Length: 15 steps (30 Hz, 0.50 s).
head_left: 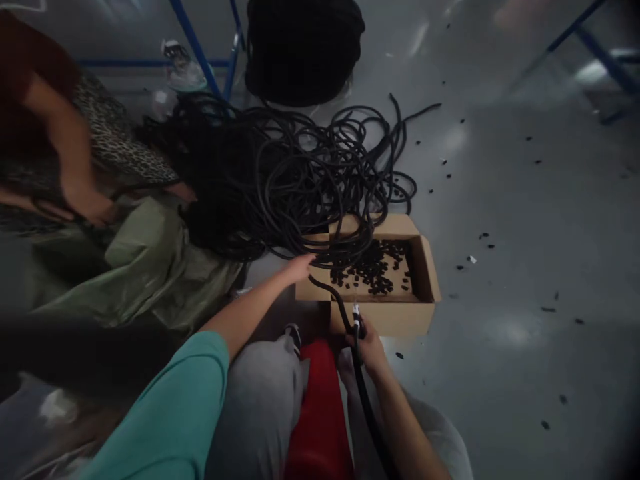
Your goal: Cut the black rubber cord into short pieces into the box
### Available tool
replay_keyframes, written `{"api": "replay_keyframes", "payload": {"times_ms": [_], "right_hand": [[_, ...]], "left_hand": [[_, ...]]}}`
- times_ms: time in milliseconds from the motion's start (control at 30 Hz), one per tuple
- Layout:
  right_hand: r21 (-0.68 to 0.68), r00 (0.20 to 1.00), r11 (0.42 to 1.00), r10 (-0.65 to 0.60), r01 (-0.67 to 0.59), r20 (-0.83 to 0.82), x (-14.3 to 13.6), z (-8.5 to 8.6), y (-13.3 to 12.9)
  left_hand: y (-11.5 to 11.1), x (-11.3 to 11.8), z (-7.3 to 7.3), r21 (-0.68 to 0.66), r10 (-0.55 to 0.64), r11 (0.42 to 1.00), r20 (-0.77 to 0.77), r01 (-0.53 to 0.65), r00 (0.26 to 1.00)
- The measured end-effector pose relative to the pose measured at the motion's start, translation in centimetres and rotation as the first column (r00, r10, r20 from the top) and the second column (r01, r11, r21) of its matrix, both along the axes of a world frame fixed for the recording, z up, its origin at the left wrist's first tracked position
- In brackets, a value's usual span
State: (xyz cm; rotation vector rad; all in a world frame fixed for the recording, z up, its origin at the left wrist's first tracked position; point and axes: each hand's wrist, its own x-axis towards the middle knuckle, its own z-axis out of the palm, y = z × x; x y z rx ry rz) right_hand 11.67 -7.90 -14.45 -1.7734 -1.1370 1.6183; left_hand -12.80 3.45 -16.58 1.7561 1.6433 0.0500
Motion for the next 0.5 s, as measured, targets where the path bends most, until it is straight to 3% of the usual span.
{"api": "replay_keyframes", "payload": {"times_ms": [67,233,333,500], "right_hand": [[0.002,1.0,1.0,0.022,-0.022,0.011,-0.4,-0.6,0.2],[-0.065,1.0,0.998,0.014,-0.014,0.001,-2.1,0.1,0.7],[-0.055,0.993,0.994,0.093,-0.097,-0.072,-2.8,0.8,0.8],[-0.104,0.982,0.977,0.184,-0.187,-0.041,-3.3,1.4,0.8]], "left_hand": [[2.3,-2.1,-1.8,0.001,0.085,0.996,-0.111,-0.085,0.99],[7.3,-5.2,-5.3,0.008,0.079,0.997,-0.285,-0.08,0.955],[10.2,-5.5,-6.7,0.006,0.067,0.998,-0.333,-0.069,0.941],[14.2,-4.7,-8.4,-0.079,-0.029,0.997,-0.398,-0.003,0.917]]}}
